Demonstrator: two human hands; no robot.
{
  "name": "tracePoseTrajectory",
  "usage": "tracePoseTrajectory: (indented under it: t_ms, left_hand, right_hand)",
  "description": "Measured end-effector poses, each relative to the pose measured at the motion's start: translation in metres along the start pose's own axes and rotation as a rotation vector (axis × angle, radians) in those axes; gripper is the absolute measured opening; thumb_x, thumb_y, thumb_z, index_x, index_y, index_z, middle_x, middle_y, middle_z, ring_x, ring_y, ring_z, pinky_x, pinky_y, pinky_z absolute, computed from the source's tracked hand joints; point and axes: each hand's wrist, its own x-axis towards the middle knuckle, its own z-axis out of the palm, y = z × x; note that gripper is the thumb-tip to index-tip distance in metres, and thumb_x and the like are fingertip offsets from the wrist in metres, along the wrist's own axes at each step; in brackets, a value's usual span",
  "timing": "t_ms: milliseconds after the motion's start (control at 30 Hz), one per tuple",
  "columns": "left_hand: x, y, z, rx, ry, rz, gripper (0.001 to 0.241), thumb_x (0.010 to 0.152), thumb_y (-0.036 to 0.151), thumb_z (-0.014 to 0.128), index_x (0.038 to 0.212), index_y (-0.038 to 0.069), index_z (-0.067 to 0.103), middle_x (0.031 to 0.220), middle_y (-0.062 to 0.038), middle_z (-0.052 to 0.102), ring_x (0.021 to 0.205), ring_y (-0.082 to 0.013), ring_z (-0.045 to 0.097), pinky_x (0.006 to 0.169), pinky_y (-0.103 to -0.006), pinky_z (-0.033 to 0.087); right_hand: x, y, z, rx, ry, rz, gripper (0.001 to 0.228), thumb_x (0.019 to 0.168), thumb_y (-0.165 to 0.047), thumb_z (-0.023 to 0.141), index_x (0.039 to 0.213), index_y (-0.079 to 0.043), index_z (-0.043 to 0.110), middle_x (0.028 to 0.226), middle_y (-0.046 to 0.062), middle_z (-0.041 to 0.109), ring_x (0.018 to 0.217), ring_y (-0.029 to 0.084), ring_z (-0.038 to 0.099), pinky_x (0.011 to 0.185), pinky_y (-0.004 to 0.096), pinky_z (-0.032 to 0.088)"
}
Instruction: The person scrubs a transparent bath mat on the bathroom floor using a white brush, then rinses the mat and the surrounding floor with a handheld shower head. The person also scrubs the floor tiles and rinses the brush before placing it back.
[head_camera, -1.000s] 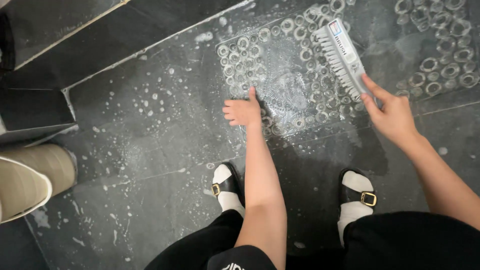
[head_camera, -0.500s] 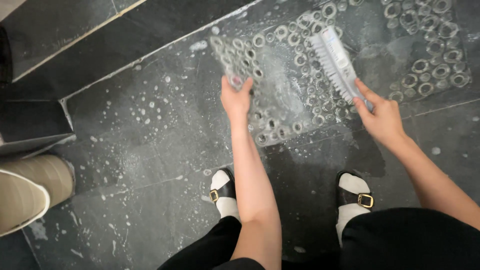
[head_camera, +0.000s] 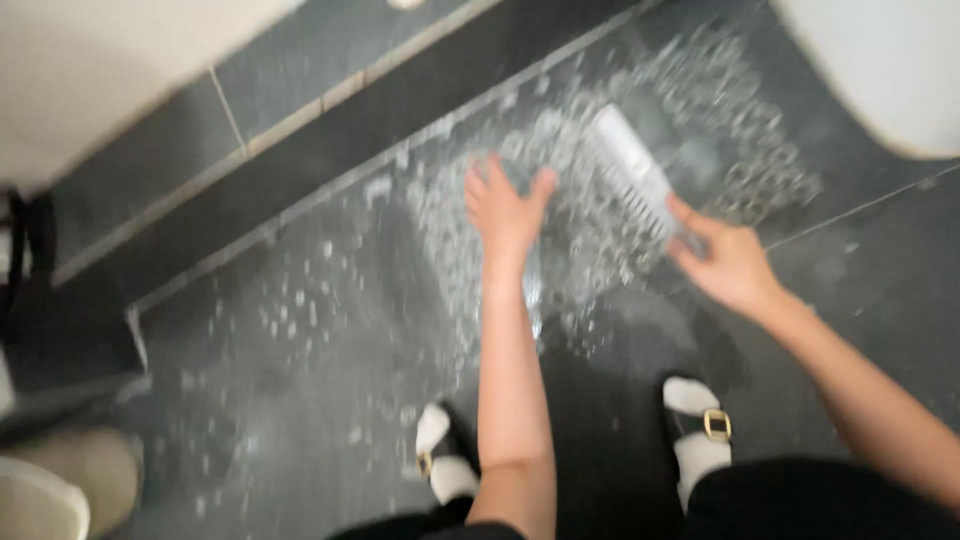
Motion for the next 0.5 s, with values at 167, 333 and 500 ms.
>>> tracePoseTrajectory:
  t_ms: [167, 333, 500]
  left_hand:
    - [-0.006, 0.043, 0.019, -0.192, -0.194, 0.39, 0.112, 0.069, 0.049, 0.088, 0.159, 0.012, 0.033, 0.168, -0.026, 0.017, 0.155, -0.0489, 0.015, 0.122, -0.0613, 0.015]
    - [0.0, 0.093, -0.036, -0.092, -0.436, 0.685, 0.108, 0.054, 0.046, 0.096, 0.148, 0.021, 0.048, 0.16, -0.016, 0.032, 0.153, -0.0452, 0.014, 0.115, -0.0692, -0.003]
    - [0.022, 0.116, -0.069, -0.001, -0.778, 0.615, 0.061, 0.066, 0.047, 0.087, 0.119, 0.021, 0.073, 0.116, -0.003, 0.079, 0.124, -0.0225, 0.069, 0.125, -0.0642, 0.01]
  right_hand:
    - [0.021, -0.014, -0.029, 0.041, -0.169, -0.033, 0.066, 0.085, -0.022, 0.069, 0.15, -0.02, 0.053, 0.066, 0.021, 0.066, 0.056, 0.031, 0.067, 0.061, 0.041, 0.052]
    - [0.068, -0.04, -0.073, -0.081, -0.441, -0.154, 0.049, 0.082, -0.019, 0.069, 0.131, -0.019, 0.068, 0.066, 0.018, 0.07, 0.056, 0.028, 0.069, 0.06, 0.04, 0.054]
    - [0.126, -0.083, -0.102, -0.152, -0.551, -0.397, 0.039, 0.075, -0.019, 0.072, 0.114, -0.018, 0.077, 0.072, 0.012, 0.075, 0.065, 0.027, 0.072, 0.065, 0.041, 0.055]
